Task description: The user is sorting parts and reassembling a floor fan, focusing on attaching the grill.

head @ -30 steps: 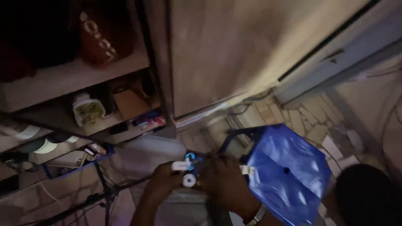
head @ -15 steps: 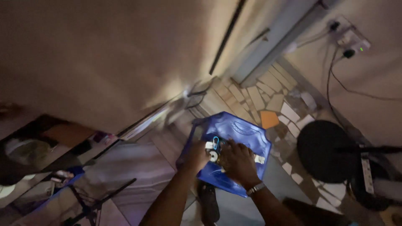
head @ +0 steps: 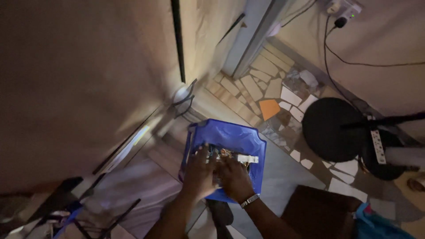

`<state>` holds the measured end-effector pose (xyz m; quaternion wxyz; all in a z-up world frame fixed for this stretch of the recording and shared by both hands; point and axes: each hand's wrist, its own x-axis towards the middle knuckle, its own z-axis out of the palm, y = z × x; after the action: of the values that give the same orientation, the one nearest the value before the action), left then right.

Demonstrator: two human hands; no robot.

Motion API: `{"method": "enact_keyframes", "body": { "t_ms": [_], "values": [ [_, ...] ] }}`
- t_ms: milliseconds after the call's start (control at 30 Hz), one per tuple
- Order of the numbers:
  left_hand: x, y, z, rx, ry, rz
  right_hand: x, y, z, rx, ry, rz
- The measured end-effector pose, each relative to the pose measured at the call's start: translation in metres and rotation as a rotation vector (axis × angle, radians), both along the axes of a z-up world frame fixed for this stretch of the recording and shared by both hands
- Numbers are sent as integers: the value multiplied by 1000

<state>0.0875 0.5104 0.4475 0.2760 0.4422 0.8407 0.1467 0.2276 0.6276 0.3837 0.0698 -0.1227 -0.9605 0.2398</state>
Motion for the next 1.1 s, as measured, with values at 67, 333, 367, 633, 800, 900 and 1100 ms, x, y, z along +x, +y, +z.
{"method": "enact_keyframes", "body": {
  "t_ms": [67,333,367,633,800,900,1100],
  "values": [
    [2,5,-7,40,-4,-111,-4,2,11,0,-64,-31],
    [-6,-5,-81,180,145,-288,-8,-8,26,7,-217,-96],
    [-6,-5,-87,255,209,-289,-10,-7,34,34,-198,-117],
    [-27,10,-41,307,90,-315,32,17,-14,-151,-28,-235],
    [-24,16,-73,193,182,-398,71,33,-26,-993,227,-879],
    [-26,14,-92,201,229,-465,102,29,-48,-1289,501,-971],
    [-26,25,-65,195,87,-329,77,-8,1,-1233,293,-1450]
  ]
}}
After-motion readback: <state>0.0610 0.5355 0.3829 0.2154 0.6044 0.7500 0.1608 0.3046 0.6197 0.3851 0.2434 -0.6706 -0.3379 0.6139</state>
